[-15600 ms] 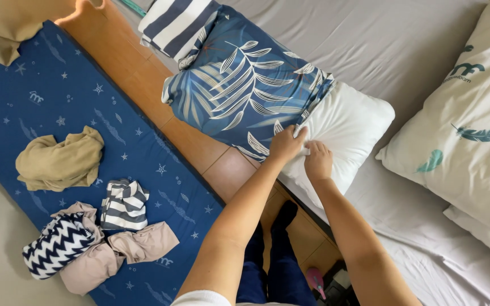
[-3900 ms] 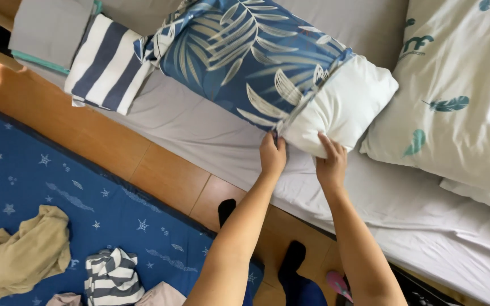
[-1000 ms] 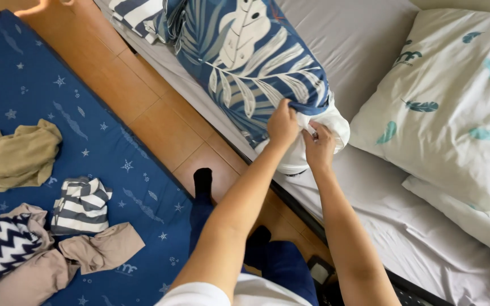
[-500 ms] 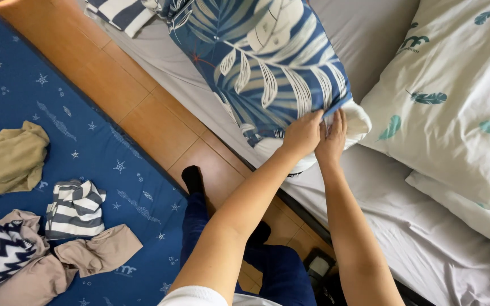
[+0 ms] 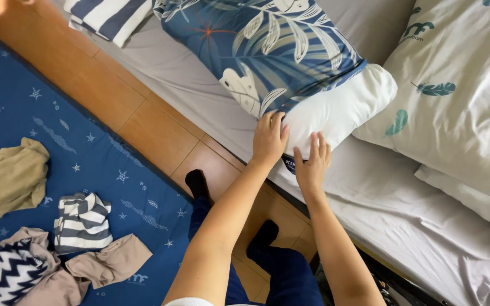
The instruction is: The person places a blue and white patterned pillowcase over a white pillow on a bed. They insert the pillow into the case, align the corners, and smooth the fabric to fit the pillowcase properly.
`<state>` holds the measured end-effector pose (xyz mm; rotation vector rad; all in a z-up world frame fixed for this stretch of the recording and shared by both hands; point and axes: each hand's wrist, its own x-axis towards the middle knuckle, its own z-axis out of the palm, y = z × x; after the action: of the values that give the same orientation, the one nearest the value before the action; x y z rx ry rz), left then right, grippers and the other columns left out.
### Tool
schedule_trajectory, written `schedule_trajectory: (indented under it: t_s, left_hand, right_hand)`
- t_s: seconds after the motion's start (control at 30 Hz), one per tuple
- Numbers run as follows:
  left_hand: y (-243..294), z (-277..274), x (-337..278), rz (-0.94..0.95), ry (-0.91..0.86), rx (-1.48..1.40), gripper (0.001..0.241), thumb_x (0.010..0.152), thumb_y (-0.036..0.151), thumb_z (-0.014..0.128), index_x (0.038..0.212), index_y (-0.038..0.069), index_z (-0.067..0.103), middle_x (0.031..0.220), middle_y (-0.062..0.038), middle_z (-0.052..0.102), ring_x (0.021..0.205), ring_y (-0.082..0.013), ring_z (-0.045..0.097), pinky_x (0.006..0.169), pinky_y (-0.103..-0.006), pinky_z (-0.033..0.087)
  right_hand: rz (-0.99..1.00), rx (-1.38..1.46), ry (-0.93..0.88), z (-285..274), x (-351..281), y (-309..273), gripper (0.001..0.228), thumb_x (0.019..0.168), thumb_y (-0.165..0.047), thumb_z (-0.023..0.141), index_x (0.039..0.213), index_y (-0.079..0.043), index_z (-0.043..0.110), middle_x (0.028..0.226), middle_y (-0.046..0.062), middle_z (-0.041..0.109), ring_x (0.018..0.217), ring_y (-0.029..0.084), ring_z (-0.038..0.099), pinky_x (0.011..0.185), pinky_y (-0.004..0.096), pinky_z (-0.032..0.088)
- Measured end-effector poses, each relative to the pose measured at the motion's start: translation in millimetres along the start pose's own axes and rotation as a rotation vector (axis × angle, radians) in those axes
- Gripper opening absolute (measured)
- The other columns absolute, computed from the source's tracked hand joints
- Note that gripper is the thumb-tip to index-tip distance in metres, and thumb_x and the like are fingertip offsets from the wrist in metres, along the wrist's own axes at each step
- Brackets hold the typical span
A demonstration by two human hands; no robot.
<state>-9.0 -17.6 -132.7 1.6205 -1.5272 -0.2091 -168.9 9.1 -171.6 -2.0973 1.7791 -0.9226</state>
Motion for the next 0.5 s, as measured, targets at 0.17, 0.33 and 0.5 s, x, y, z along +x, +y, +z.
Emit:
schedule_trajectory:
  t_s: [0.17, 0.33, 0.5]
  left_hand:
    - [-14, 23, 28, 0.001, 0.019, -0.017, 0.045, 0.089, 0.021, 0.072, 0.126, 0.0, 0.058, 0.12, -0.021, 0.06, 0.109, -0.0398, 0.057, 0.096, -0.0468, 0.048]
    - [-24, 55, 39, -0.067, -0.001, 0.037, 0.023, 0.096, 0.016, 0.067, 0.117, 0.007, 0.063, 0.116, -0.014, 0.064, 0.112, -0.0362, 0.059, 0.1, -0.0443, 0.05]
    - [-33, 84, 34, -0.178, 0.013, -0.18, 0.022, 0.1, 0.012, 0.056, 0.117, 0.0, 0.061, 0.115, -0.022, 0.067, 0.109, -0.0415, 0.064, 0.099, -0.0494, 0.049]
  right_hand:
    - [0.131, -0.101, -0.077, 5, -15, -24, 0.074, 0.088, -0.033, 0.08, 0.151, -0.011, 0.049, 0.159, 0.018, 0.044, 0.142, 0.046, 0.038, 0.114, 0.057, 0.031]
    - [0.252, -0.079, -0.164, 12, -15, -29, 0.096, 0.079, -0.036, 0.086, 0.157, -0.012, 0.037, 0.164, 0.019, 0.03, 0.147, 0.049, 0.027, 0.113, 0.061, 0.026]
    - [0.277, -0.068, -0.193, 21, -1, -36, 0.118, 0.067, -0.025, 0.094, 0.159, -0.007, 0.023, 0.167, 0.02, 0.017, 0.151, 0.051, 0.015, 0.113, 0.064, 0.019]
